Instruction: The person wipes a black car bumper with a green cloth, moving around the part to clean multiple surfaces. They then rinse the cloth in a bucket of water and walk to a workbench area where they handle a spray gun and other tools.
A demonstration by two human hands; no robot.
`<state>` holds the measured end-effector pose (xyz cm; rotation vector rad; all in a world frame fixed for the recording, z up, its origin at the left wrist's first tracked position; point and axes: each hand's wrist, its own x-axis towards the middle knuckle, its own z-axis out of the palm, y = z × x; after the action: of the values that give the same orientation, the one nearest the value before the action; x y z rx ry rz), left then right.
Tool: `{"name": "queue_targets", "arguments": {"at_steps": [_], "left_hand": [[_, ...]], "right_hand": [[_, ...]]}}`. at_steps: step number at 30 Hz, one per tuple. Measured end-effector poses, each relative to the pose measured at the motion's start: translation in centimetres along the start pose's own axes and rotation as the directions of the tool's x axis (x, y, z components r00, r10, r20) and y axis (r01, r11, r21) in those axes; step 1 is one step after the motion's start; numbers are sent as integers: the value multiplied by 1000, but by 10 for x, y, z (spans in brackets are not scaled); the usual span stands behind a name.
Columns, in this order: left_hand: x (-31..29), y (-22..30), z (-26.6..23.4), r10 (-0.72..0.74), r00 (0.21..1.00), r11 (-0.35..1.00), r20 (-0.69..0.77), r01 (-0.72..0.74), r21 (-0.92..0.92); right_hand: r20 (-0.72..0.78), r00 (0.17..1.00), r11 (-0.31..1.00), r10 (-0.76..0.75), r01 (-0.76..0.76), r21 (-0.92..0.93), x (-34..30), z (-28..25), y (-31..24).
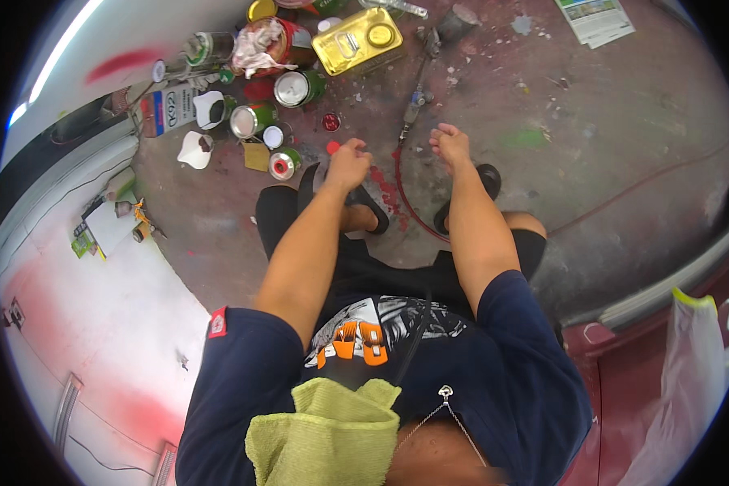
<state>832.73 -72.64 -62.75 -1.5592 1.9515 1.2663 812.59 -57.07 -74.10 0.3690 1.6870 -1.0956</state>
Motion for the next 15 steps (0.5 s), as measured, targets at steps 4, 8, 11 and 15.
{"name": "queue_targets", "arguments": {"at_steps": [4, 8, 11, 15], "left_hand": [[72, -40, 91, -135, 990, 990, 37, 136, -28], [110, -65, 149, -59, 998, 995, -2, 58, -75], [125, -69, 173, 128, 986, 988, -108, -137, -74], [132, -64, 190, 116, 991, 986, -74, -124, -114]], "right_hand": [[-167, 972, 984, -164, 173, 40, 70, 57, 48], [-100, 960, 924, -260, 277, 262, 101, 89, 72], [-48, 960, 929, -274, 278, 244, 110, 96, 72], [-64, 973, 969, -221, 227, 101, 114, 90, 59]]}}
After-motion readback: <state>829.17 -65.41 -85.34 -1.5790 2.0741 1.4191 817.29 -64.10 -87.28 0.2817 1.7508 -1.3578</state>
